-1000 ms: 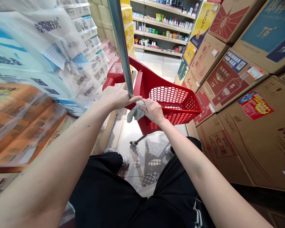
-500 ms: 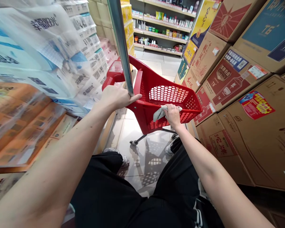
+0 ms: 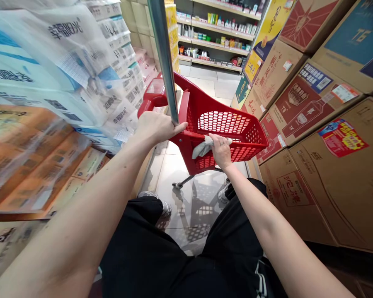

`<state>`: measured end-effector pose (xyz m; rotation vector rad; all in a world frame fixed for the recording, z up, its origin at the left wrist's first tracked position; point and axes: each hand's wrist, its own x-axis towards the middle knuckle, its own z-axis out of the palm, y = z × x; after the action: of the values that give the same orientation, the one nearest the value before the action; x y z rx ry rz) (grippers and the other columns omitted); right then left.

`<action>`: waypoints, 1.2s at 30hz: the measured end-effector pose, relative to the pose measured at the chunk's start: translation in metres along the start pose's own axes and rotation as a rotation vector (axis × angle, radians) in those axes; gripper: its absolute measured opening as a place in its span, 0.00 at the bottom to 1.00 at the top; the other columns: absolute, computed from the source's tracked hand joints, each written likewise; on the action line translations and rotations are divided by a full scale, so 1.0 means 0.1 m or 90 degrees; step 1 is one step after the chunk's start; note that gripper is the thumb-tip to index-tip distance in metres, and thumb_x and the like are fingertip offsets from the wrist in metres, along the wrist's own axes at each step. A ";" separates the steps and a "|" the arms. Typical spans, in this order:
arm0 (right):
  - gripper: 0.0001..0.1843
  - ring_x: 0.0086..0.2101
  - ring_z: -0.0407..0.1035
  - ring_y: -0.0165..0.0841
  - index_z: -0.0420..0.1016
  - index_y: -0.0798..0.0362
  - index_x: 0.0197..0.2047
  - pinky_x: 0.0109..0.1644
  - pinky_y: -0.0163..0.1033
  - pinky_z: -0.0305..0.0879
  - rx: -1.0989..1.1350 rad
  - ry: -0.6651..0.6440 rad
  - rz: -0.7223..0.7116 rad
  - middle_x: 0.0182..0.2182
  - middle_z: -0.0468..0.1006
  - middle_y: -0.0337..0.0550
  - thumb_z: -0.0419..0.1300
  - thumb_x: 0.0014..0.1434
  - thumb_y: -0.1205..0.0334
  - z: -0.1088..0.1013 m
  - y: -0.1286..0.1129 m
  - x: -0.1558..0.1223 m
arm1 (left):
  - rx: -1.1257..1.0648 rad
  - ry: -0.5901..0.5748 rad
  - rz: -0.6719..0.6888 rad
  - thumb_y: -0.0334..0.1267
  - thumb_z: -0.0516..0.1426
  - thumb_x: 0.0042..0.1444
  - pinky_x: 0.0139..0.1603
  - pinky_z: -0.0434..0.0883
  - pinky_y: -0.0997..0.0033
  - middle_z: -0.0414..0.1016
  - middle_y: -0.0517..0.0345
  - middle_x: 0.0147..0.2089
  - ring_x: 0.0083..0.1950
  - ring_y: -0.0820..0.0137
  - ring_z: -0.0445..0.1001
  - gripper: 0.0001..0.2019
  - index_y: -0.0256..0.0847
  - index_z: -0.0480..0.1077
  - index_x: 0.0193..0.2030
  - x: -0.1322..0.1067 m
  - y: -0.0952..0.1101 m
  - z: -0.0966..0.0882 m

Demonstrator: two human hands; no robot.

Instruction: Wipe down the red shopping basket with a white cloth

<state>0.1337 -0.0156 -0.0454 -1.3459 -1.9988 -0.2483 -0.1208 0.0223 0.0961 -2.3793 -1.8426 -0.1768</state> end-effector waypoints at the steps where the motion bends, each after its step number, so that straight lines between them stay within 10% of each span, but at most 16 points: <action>1: 0.22 0.56 0.63 0.38 0.63 0.53 0.63 0.63 0.49 0.55 -0.005 0.011 0.010 0.55 0.71 0.51 0.47 0.69 0.59 -0.01 0.07 -0.04 | 0.005 -0.007 -0.002 0.69 0.40 0.55 0.43 0.60 0.60 0.76 0.44 0.34 0.48 0.49 0.74 0.38 0.38 0.78 0.39 0.00 0.01 -0.01; 16: 0.23 0.56 0.63 0.37 0.61 0.53 0.65 0.64 0.48 0.58 0.009 0.019 -0.029 0.55 0.70 0.50 0.47 0.69 0.59 0.20 -0.46 0.27 | -0.037 0.090 0.016 0.68 0.44 0.55 0.42 0.59 0.57 0.75 0.44 0.30 0.45 0.50 0.74 0.35 0.38 0.78 0.33 0.01 -0.02 0.08; 27: 0.26 0.62 0.57 0.39 0.58 0.47 0.68 0.66 0.52 0.55 -0.071 0.031 -0.010 0.60 0.65 0.50 0.46 0.69 0.65 0.11 -0.20 0.03 | -0.138 0.357 0.055 0.56 0.47 0.60 0.48 0.58 0.51 0.74 0.49 0.29 0.43 0.55 0.71 0.24 0.43 0.75 0.31 -0.16 0.09 0.28; 36: 0.17 0.49 0.66 0.34 0.73 0.50 0.55 0.58 0.42 0.66 0.006 0.087 -0.015 0.46 0.72 0.48 0.49 0.68 0.64 0.28 -0.37 0.05 | -0.176 0.395 0.065 0.51 0.47 0.61 0.51 0.57 0.50 0.72 0.52 0.26 0.44 0.55 0.71 0.20 0.44 0.72 0.28 -0.11 0.08 0.34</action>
<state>0.0883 -0.0142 -0.0549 -1.2669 -1.9002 -0.3327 -0.1149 0.0156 0.0607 -2.2026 -1.4645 -1.0797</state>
